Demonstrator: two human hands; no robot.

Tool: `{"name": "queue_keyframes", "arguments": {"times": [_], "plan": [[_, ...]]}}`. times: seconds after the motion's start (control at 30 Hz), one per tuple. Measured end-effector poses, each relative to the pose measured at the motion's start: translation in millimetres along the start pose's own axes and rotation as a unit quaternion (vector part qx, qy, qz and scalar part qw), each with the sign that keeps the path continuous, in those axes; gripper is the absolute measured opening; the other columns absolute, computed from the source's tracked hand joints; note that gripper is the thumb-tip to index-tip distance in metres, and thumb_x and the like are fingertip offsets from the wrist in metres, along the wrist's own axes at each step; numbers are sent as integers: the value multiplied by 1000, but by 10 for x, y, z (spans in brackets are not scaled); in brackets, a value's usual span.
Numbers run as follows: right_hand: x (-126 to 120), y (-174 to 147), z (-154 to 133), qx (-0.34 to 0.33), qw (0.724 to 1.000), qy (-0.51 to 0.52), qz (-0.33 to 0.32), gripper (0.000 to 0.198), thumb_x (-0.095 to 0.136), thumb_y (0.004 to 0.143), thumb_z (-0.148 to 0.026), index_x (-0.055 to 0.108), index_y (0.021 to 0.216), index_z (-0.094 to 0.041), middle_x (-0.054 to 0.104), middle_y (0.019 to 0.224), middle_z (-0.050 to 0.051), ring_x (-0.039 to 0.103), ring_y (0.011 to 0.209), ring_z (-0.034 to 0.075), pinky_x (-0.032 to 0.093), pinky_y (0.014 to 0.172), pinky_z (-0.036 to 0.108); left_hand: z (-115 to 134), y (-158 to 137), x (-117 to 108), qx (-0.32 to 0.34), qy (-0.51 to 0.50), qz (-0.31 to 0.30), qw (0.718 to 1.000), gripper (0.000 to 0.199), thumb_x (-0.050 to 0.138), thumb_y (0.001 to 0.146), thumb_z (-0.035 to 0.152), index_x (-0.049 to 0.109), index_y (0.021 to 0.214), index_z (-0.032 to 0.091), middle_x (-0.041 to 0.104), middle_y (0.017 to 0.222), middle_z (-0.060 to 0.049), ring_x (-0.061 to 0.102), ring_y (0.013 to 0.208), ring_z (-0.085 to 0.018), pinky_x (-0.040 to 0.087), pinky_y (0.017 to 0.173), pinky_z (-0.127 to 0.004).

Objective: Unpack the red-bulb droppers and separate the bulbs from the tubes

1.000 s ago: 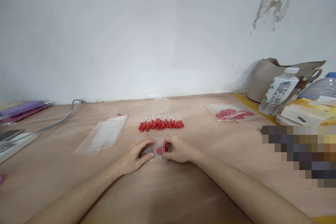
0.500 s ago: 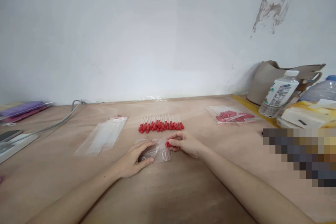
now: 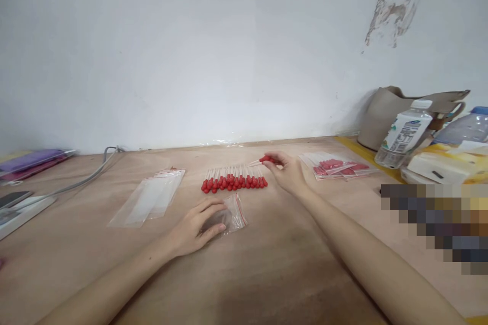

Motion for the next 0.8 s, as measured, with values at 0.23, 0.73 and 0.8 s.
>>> {"name": "queue_keyframes", "arguments": {"times": [0.23,0.73,0.8], "plan": [[803,-161,-180,-273,929,-231,-97,25,40,85,-11,59,100,-15,64,97,9,56,89,18,47,80,32,7,-27,303,52,9,-133,990,45,33,89,43,29,132,32,16,144,-1,11,132,-25,11,106,-50],[711,-388,-102,-224,922,-272,-161,23,48,84,-29,60,101,-18,65,89,8,56,84,20,43,78,37,-40,-56,358,20,33,-166,985,49,29,88,51,23,133,35,11,145,1,6,132,-26,7,106,-51],[641,-508,-172,-208,932,-232,-183,23,46,85,-28,60,100,-18,64,92,8,56,86,19,44,79,34,-52,-63,369,13,35,-169,985,48,28,88,51,23,134,35,11,145,1,5,132,-26,8,106,-51]]}}
Point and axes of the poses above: each hand's wrist, its own y-axis towards the middle knuckle, its own x-axis out of the palm, z = x × y, the point moved 8 cm from there along y, towards the middle knuckle
